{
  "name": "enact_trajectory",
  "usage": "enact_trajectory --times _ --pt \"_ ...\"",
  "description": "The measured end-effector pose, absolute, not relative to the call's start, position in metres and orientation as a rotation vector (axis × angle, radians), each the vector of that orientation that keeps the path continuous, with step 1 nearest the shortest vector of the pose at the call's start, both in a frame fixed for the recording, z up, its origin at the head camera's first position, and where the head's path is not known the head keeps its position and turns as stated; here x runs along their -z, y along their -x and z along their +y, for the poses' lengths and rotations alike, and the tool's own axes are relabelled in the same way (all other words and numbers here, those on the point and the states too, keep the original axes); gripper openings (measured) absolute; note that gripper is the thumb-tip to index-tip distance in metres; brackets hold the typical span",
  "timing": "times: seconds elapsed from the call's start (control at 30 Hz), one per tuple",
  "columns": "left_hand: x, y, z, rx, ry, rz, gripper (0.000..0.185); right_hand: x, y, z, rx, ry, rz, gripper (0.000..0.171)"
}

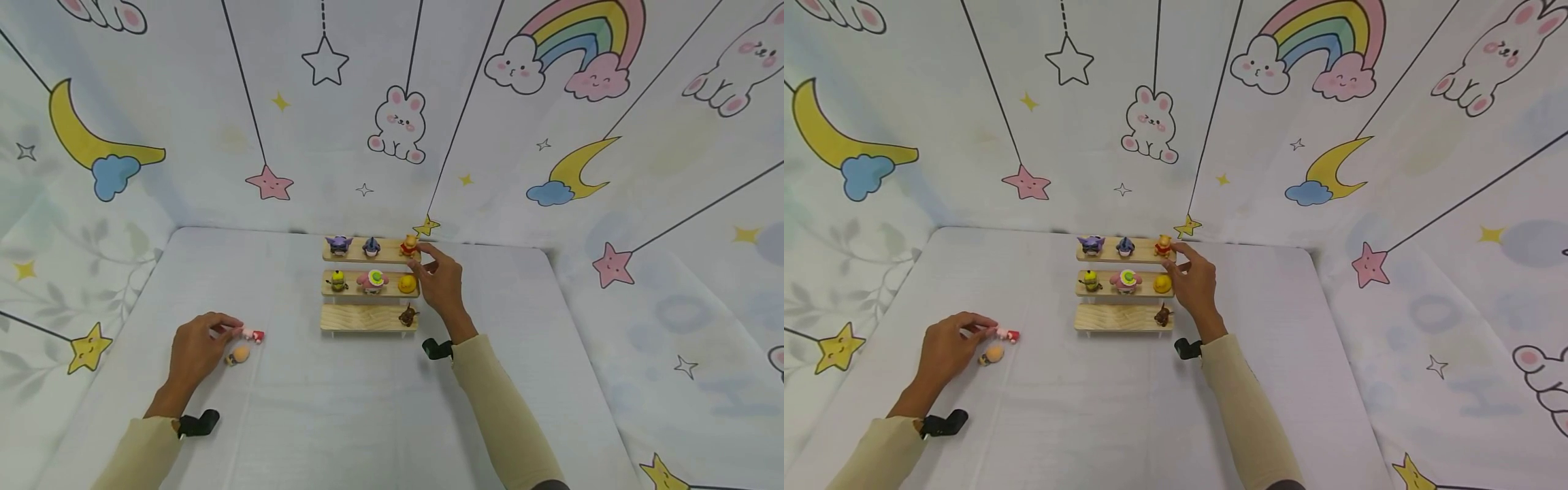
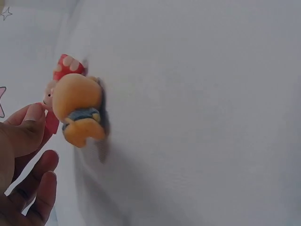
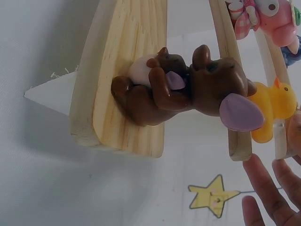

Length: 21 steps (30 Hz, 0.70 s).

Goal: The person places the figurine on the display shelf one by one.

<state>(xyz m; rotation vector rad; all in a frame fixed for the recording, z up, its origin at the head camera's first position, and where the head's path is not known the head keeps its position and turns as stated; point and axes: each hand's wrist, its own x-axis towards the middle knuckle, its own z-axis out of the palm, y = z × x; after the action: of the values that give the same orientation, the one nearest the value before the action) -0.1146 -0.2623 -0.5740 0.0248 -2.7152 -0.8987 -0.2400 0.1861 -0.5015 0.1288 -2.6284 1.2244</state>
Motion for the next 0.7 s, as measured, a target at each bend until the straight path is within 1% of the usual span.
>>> enact_trajectory --times 0.33,0.5,0.7 --pt "0.558 0.124 -0.248 0.952 -0.006 -2.744 0.014 0.503 0.24 0.187 -1.219 -0.132 -2.62 0.046" --pt "0.561 0.125 -0.242 0.954 -0.013 -2.742 0.015 0.503 0.24 0.187 -1.219 -0.136 -2.612 0.046" --pt "0.569 0.122 -0.243 0.973 0.005 -2.729 0.022 0.502 0.24 0.187 -1.209 -0.133 -2.615 0.045"
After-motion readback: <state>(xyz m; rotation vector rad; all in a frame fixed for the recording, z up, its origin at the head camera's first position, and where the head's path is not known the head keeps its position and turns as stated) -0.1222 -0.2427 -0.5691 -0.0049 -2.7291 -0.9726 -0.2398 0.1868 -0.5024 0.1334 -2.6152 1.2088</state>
